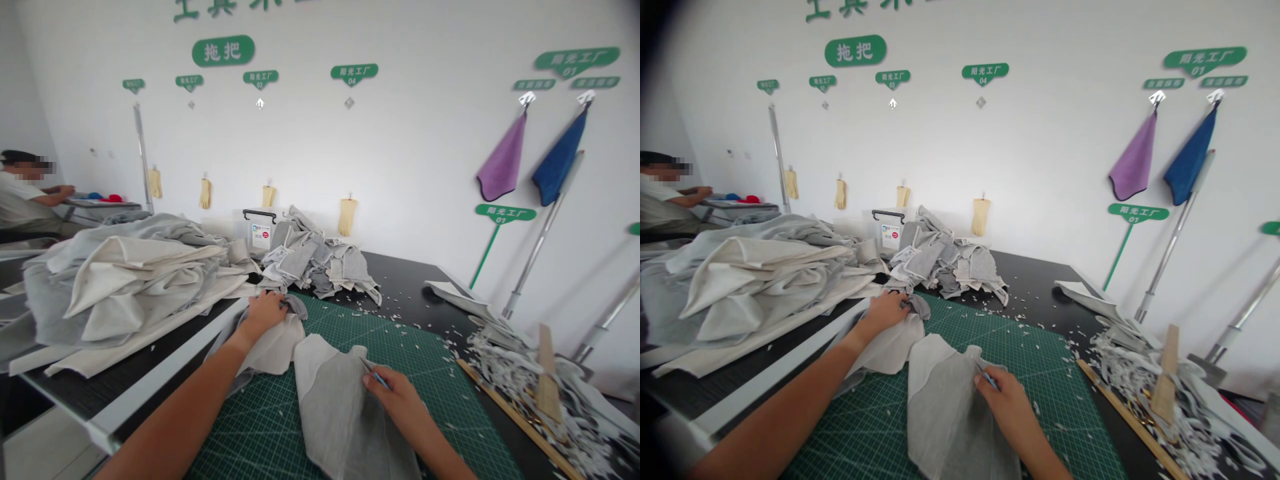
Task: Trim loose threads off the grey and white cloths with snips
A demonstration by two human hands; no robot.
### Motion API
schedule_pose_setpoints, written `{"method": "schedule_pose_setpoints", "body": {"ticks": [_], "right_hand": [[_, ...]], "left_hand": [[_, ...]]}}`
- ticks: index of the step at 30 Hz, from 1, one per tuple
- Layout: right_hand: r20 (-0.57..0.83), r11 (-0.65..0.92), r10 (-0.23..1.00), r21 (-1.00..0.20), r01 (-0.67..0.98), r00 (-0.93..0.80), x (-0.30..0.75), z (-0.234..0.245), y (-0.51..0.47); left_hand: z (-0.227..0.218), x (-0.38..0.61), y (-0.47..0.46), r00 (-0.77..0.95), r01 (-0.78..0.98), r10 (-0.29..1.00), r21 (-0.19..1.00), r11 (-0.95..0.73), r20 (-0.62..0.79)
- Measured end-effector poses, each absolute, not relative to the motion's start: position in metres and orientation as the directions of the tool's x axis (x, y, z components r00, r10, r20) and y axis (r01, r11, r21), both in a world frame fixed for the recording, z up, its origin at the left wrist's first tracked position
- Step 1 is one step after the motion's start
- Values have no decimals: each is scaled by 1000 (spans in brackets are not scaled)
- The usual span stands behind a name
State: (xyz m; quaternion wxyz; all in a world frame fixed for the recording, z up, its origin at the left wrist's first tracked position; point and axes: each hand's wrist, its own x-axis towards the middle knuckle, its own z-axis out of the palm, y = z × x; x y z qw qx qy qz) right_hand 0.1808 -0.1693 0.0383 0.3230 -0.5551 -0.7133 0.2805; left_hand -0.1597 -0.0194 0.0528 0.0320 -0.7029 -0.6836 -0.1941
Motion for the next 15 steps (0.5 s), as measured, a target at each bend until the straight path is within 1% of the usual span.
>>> {"method": "schedule_pose_setpoints", "body": {"ticks": [3, 6, 8, 9, 11, 12, 13, 15], "right_hand": [[152, 207, 978, -764, 611, -142, 184, 36, -167], [132, 167, 986, -785, 597, -102, 189, 33, -164], [121, 151, 989, -795, 587, -91, 193, 32, -162], [120, 151, 989, -798, 584, -92, 194, 31, -162], [124, 157, 988, -800, 579, -97, 195, 29, -161], [124, 158, 987, -801, 577, -99, 195, 29, -160], [124, 160, 987, -804, 573, -102, 195, 28, -160], [124, 165, 986, -809, 564, -110, 194, 28, -160]], "left_hand": [[50, -129, -29, 133, 932, 938, 282, -229, 321], [48, -101, -38, 320, 830, 902, 374, -415, 289], [50, -90, -39, 405, 755, 878, 448, -478, 255], [51, -89, -38, 416, 732, 875, 480, -484, 249], [54, -97, -32, 357, 748, 894, 491, -447, 270], [55, -105, -27, 285, 793, 910, 459, -400, 301], [55, -117, -21, 196, 851, 919, 405, -333, 343], [50, -147, -9, 9, 956, 899, 261, -136, 438]]}}
